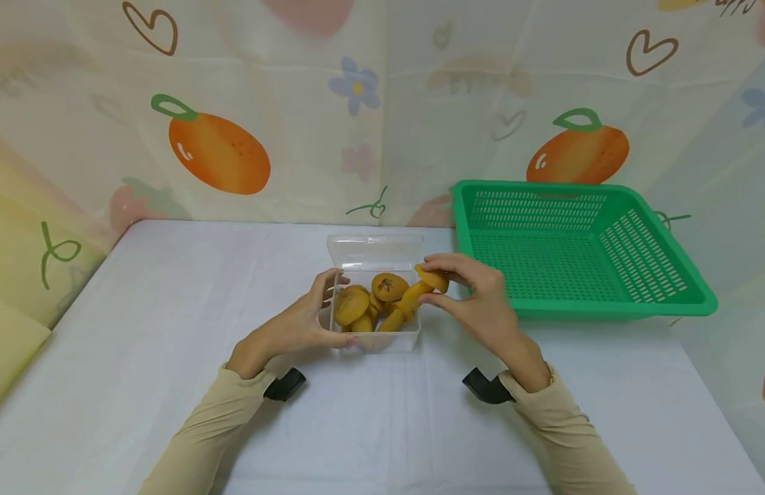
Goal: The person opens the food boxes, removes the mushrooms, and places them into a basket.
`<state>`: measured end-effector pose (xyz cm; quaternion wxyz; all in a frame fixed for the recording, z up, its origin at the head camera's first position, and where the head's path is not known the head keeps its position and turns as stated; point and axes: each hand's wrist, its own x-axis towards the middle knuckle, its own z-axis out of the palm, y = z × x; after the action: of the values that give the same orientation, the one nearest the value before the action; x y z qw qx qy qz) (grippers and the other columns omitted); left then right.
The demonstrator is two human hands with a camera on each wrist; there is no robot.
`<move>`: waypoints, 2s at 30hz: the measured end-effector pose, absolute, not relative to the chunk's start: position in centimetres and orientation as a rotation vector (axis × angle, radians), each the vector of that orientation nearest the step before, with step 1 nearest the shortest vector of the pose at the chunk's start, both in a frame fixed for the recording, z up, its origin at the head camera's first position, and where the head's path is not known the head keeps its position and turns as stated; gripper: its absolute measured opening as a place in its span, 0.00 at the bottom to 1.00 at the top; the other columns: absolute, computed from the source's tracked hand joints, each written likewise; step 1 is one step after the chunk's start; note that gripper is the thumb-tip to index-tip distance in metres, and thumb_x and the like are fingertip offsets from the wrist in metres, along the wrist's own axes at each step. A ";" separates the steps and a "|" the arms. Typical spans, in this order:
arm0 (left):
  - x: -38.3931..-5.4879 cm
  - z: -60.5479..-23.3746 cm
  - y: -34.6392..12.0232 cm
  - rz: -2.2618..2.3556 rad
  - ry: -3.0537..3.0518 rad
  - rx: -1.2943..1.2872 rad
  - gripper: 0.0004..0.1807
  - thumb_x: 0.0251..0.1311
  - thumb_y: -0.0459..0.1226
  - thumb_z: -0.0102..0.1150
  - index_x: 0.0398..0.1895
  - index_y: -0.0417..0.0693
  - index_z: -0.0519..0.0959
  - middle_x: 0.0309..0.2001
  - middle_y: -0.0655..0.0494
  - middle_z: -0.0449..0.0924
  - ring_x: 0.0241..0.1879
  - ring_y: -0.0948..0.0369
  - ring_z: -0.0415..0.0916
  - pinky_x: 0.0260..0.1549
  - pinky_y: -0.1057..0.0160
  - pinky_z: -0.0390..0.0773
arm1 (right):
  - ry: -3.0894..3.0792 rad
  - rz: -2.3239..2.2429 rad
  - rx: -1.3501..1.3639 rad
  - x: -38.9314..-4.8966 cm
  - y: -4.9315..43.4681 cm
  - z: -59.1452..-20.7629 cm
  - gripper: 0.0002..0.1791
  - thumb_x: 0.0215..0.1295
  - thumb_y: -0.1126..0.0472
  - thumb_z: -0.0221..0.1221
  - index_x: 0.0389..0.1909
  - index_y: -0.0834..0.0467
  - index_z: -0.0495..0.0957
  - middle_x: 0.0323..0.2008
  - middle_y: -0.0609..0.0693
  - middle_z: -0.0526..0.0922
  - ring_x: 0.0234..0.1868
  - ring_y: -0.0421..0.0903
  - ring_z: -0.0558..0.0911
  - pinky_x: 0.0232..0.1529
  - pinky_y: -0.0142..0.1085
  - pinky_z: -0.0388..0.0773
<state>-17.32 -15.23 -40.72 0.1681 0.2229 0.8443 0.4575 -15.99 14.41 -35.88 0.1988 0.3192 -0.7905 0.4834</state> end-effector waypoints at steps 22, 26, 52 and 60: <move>-17.2 -40.8 -15.3 1.297 2.396 0.631 0.59 0.50 0.47 0.75 0.75 0.53 0.41 0.75 0.43 0.53 0.75 0.36 0.52 0.71 0.35 0.58 | -2.174 1.349 0.539 -16.9 21.2 -34.5 0.27 0.48 0.77 0.71 0.53 0.66 0.80 0.47 0.39 0.83 0.46 0.29 0.83 0.48 0.22 0.81; -17.2 -40.8 -15.2 1.300 2.393 0.634 0.59 0.50 0.46 0.75 0.74 0.53 0.41 0.75 0.42 0.53 0.75 0.35 0.51 0.71 0.35 0.57 | -2.197 1.317 0.506 -17.1 22.6 -34.8 0.27 0.49 0.78 0.70 0.54 0.65 0.80 0.48 0.37 0.81 0.46 0.28 0.82 0.48 0.20 0.80; -17.2 -40.7 -15.2 1.299 2.386 0.615 0.59 0.50 0.46 0.76 0.75 0.53 0.40 0.76 0.43 0.51 0.75 0.36 0.51 0.71 0.35 0.57 | -2.666 1.086 0.287 -18.5 29.8 -35.6 0.25 0.60 0.65 0.68 0.57 0.66 0.72 0.53 0.63 0.78 0.41 0.12 0.70 0.35 0.11 0.73; -17.3 -40.8 -15.2 1.287 2.407 0.626 0.60 0.49 0.45 0.76 0.75 0.53 0.40 0.75 0.42 0.52 0.74 0.36 0.52 0.71 0.36 0.58 | -2.849 1.015 0.291 -19.2 31.2 -35.3 0.26 0.65 0.59 0.65 0.60 0.66 0.72 0.56 0.67 0.77 0.49 0.50 0.84 0.33 0.12 0.71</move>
<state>-17.32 -15.23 -40.77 0.1700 0.2203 0.8471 0.4528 -19.21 31.25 -35.25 0.0514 0.0956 -0.9365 0.3335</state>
